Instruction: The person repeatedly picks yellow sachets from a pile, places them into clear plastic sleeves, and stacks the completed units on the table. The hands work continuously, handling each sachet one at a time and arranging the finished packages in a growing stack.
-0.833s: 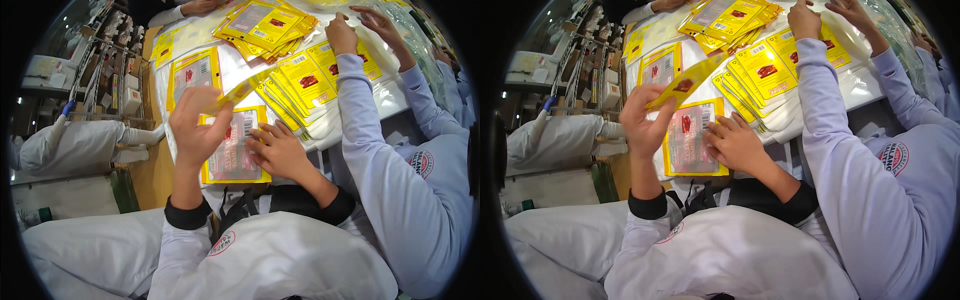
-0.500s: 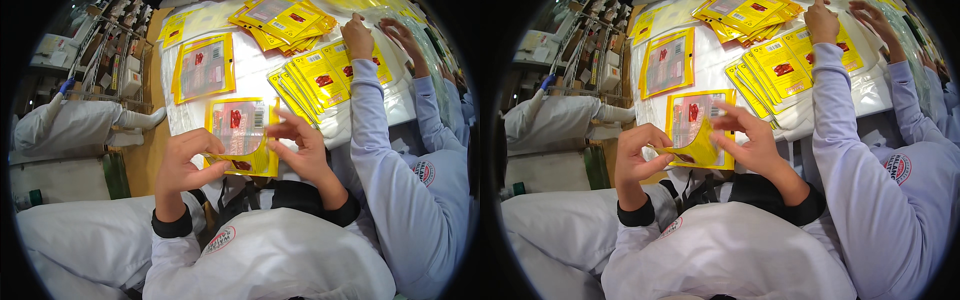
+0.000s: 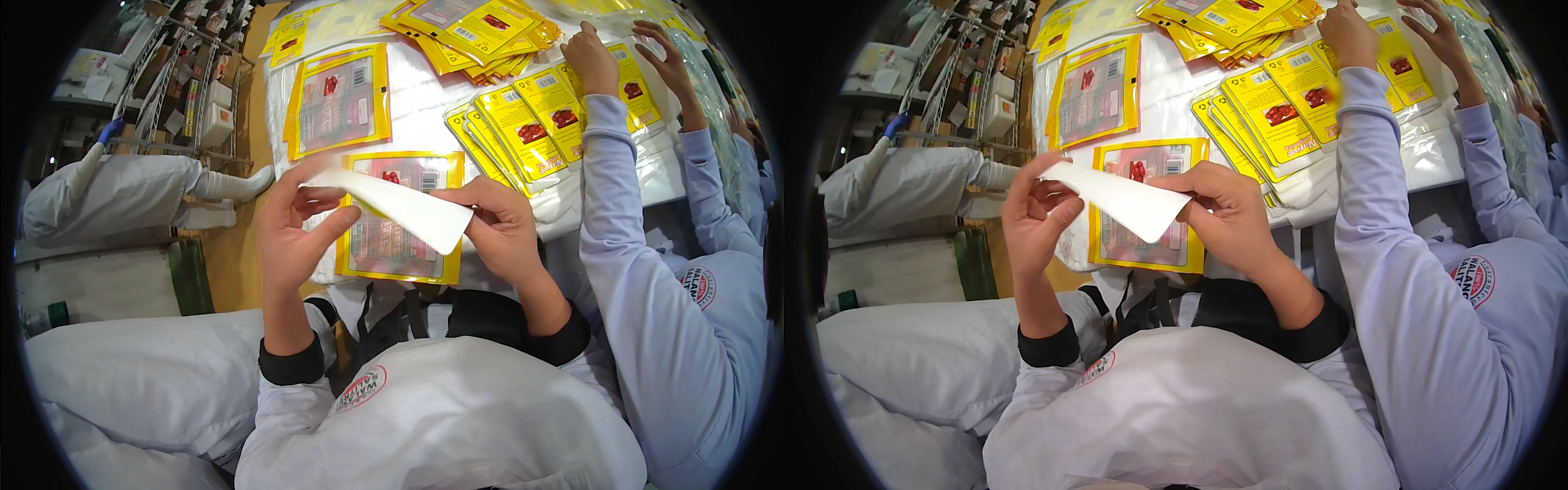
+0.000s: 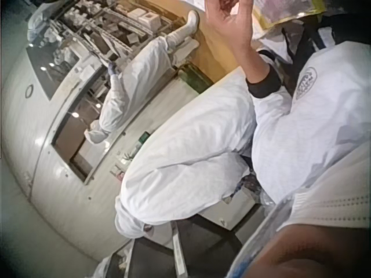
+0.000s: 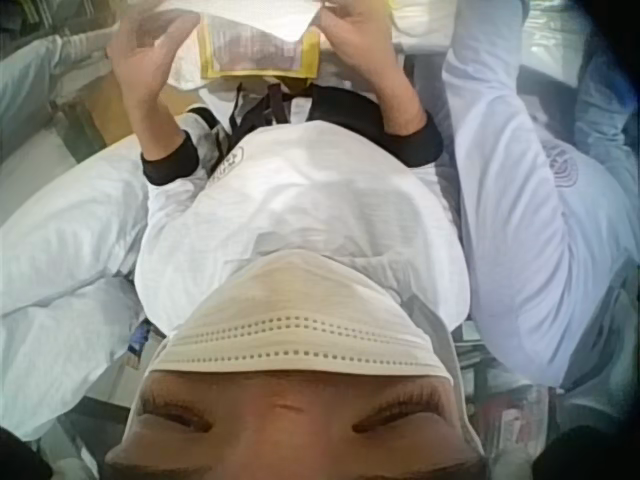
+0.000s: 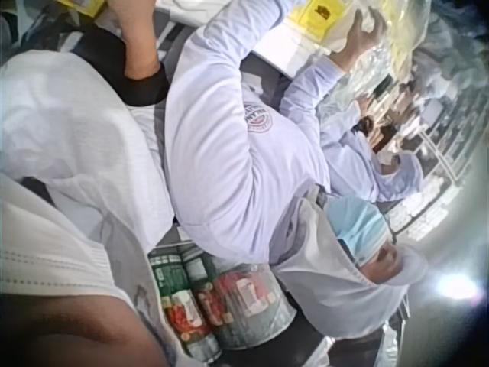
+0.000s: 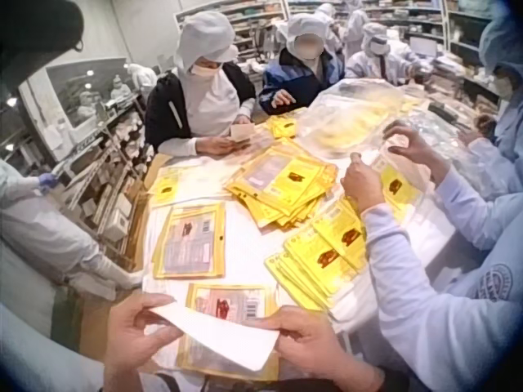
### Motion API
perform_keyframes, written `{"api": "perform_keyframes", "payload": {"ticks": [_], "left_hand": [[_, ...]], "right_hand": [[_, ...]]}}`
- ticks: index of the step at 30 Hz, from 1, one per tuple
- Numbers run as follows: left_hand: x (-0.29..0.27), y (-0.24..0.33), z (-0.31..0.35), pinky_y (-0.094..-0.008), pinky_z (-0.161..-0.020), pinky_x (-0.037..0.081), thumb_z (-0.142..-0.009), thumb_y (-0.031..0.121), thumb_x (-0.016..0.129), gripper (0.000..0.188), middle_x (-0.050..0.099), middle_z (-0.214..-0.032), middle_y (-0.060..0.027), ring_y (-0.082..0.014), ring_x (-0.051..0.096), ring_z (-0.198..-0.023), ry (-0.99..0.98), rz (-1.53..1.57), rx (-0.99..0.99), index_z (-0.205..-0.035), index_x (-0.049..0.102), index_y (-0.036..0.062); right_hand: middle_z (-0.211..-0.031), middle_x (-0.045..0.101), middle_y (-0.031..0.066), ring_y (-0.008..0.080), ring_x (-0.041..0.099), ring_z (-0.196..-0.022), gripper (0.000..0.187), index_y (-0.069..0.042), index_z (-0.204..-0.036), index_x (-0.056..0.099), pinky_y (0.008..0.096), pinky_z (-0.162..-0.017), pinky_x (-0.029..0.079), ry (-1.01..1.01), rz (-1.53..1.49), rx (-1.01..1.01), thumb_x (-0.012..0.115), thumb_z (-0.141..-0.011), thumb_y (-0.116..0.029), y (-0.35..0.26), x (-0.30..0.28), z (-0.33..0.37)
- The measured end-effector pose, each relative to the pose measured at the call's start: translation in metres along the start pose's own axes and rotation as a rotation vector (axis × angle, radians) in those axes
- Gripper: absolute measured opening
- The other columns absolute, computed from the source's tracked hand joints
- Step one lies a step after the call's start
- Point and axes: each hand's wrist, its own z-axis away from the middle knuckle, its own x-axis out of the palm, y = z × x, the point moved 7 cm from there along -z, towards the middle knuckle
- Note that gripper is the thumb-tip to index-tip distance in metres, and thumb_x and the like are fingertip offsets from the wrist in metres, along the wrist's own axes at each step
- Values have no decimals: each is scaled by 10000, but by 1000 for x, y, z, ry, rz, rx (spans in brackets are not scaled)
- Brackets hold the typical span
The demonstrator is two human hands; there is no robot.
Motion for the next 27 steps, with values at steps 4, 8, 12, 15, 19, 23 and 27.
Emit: {"api": "perform_keyframes", "payload": {"ticks": [4,8,12,15,19,23,27], "left_hand": [[14,-17,-9,-309,-898,531,-865,-2,712,459,669,-1104,-106,-162,666,-964,-10,229,-66,-1296,554,23],[-23,-62,-14,-215,-721,508,-946,-3,613,349,680,-997,-71,-100,645,-845,73,140,-99,-1278,517,44],[-16,-89,-9,-182,-533,447,-912,49,673,343,657,-1013,-24,-43,537,-615,80,417,-466,-1236,562,67],[3,-111,2,-164,-505,440,-898,59,695,365,656,-1012,-23,-28,520,-582,38,296,-551,-1237,562,63],[13,-117,6,-164,-485,438,-885,86,721,304,669,-875,-13,-21,515,-547,62,129,-554,-1165,607,49],[10,-116,-2,-170,-475,435,-882,128,730,233,670,-845,-21,-27,508,-527,46,-10,-548,-1071,622,45],[13,-114,-6,-173,-467,431,-878,136,733,218,665,-839,-17,-27,502,-521,15,-51,-523,-1041,619,46]], "right_hand": [[-896,648,62,104,618,-737,275,-21,-1202,677,250,-655,515,-5,3,18,673,-928,-50,6,-6,0],[-1063,667,144,217,667,-861,489,-36,-1360,549,339,-734,548,115,248,29,700,-902,-123,-1,-2,-1],[-1313,577,223,391,530,-1238,569,-15,-1364,518,429,-1045,436,-106,914,-145,708,-869,-220,28,-8,9],[-1346,557,226,381,476,-1309,532,26,-1308,554,417,-1092,392,-135,1175,-245,695,-880,-256,39,1,21],[-1372,526,255,387,447,-1336,550,85,-1268,561,424,-1125,355,-92,1143,-218,693,-881,-283,41,-1,25],[-1372,518,273,395,441,-1341,592,119,-1264,548,433,-1133,346,-83,1103,-207,706,-871,-294,40,-3,23],[-1368,535,237,381,477,-1321,588,91,-1259,561,442,-1104,384,-48,1104,-225,747,-847,-286,42,-5,23]]}}
